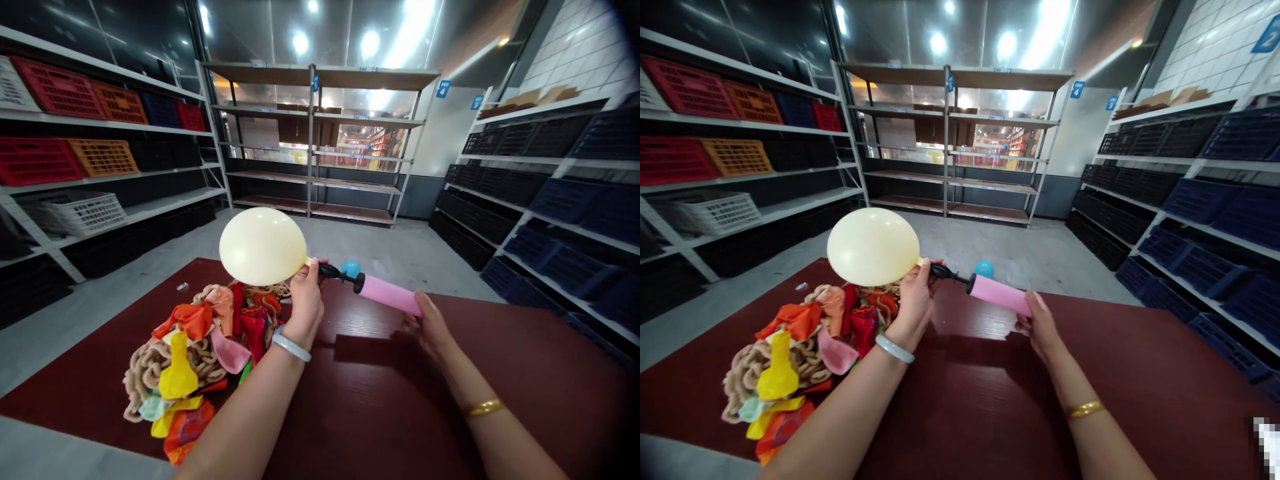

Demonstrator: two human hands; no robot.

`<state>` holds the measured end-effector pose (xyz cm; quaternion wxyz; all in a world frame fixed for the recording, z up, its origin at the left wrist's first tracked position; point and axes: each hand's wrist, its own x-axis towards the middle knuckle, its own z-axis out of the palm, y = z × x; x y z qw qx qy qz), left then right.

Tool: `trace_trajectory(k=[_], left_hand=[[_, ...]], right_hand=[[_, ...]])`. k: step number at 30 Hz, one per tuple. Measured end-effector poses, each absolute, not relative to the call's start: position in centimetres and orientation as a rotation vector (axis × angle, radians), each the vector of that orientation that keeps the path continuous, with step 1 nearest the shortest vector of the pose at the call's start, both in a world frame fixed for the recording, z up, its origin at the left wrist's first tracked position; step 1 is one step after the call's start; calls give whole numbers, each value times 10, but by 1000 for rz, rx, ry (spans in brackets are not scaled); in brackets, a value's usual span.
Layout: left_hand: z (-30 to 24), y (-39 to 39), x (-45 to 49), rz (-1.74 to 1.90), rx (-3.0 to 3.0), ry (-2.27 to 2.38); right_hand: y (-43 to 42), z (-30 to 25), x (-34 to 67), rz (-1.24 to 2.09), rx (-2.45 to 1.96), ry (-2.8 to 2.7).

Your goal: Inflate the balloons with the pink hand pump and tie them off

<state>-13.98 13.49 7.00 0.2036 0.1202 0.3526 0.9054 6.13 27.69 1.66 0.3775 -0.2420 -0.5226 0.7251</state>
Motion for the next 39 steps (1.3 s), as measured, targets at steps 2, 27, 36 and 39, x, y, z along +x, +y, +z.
trace_trajectory(k=[2,27,36,39], left_hand=[[68,138,-133,2489,343,997],[83,124,-161,2635,348,1031],[73,134,-143,2496,395,1123],[72,134,-151,2549,366,1142]], right_hand=[[269,15,55,1879,-594,-1347],[285,25,69,1803,-549,-1447],[266,25,58,1832,-591,-1788],[264,24,57,1779,-592,-2057]])
